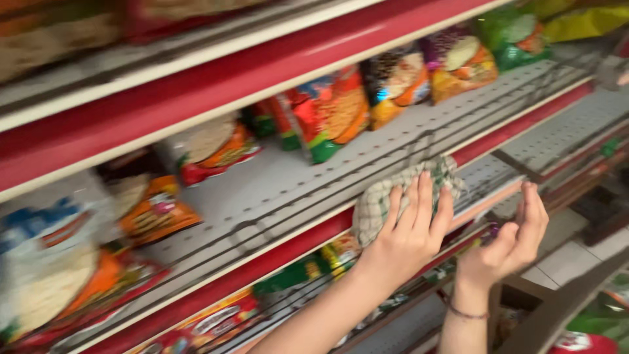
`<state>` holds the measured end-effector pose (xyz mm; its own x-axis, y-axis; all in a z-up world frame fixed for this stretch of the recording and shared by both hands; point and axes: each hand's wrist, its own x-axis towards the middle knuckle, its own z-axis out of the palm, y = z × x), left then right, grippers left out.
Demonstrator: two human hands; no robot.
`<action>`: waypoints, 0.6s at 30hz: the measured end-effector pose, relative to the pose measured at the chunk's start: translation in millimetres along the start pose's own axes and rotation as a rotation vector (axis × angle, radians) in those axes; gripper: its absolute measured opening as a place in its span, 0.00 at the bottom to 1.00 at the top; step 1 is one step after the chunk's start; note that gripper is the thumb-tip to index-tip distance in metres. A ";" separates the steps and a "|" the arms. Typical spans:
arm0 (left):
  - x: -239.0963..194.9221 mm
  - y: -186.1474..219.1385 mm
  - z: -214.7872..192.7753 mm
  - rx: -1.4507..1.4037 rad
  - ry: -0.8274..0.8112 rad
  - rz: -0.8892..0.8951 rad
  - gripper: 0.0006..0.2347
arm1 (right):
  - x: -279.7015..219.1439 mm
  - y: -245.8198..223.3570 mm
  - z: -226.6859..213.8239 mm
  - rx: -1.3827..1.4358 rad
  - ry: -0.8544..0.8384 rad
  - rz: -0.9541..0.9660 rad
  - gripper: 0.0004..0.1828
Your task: The person sprays a cleaning solution on store shelves, wipes them with a cloth, and then scans and places snack packages onto the shelves from a cardboard box. The person handles a spray bottle, a cloth, a barcode scanner, and snack packages.
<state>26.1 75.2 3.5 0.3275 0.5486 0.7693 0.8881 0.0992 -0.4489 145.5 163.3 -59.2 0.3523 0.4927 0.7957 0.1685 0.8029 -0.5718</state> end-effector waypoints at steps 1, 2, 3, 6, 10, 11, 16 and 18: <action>13.4 12.8 13.1 -0.014 -0.003 0.002 0.17 | 7.7 15.1 -0.6 0.019 0.051 0.017 0.25; 28.5 23.7 27.5 -0.021 -0.004 0.007 0.17 | 16.0 29.7 1.3 0.045 0.105 0.034 0.25; 43.2 34.4 41.8 -0.028 -0.005 0.012 0.17 | 24.0 43.7 3.0 0.025 0.153 0.095 0.25; 82.4 69.2 83.4 -0.011 -0.028 0.032 0.18 | 46.4 82.8 1.3 0.015 0.266 0.250 0.26; 127.9 110.9 132.6 -0.083 -0.004 0.007 0.18 | 76.0 122.3 -3.0 0.094 0.324 0.325 0.26; 136.9 119.8 142.9 -0.060 -0.011 0.011 0.18 | 80.6 128.9 -3.1 0.101 0.331 0.334 0.26; 182.1 159.6 190.5 -0.058 -0.022 0.018 0.17 | 110.1 159.2 -5.9 0.202 0.359 0.346 0.26; 197.6 174.0 208.3 -0.078 -0.035 0.016 0.17 | 119.2 169.3 -8.1 0.204 0.368 0.350 0.26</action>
<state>178.2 373.8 -17.3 0.3320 0.5783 0.7452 0.9055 0.0260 -0.4236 223.5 355.3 -62.8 0.6602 0.6216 0.4215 -0.1859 0.6790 -0.7102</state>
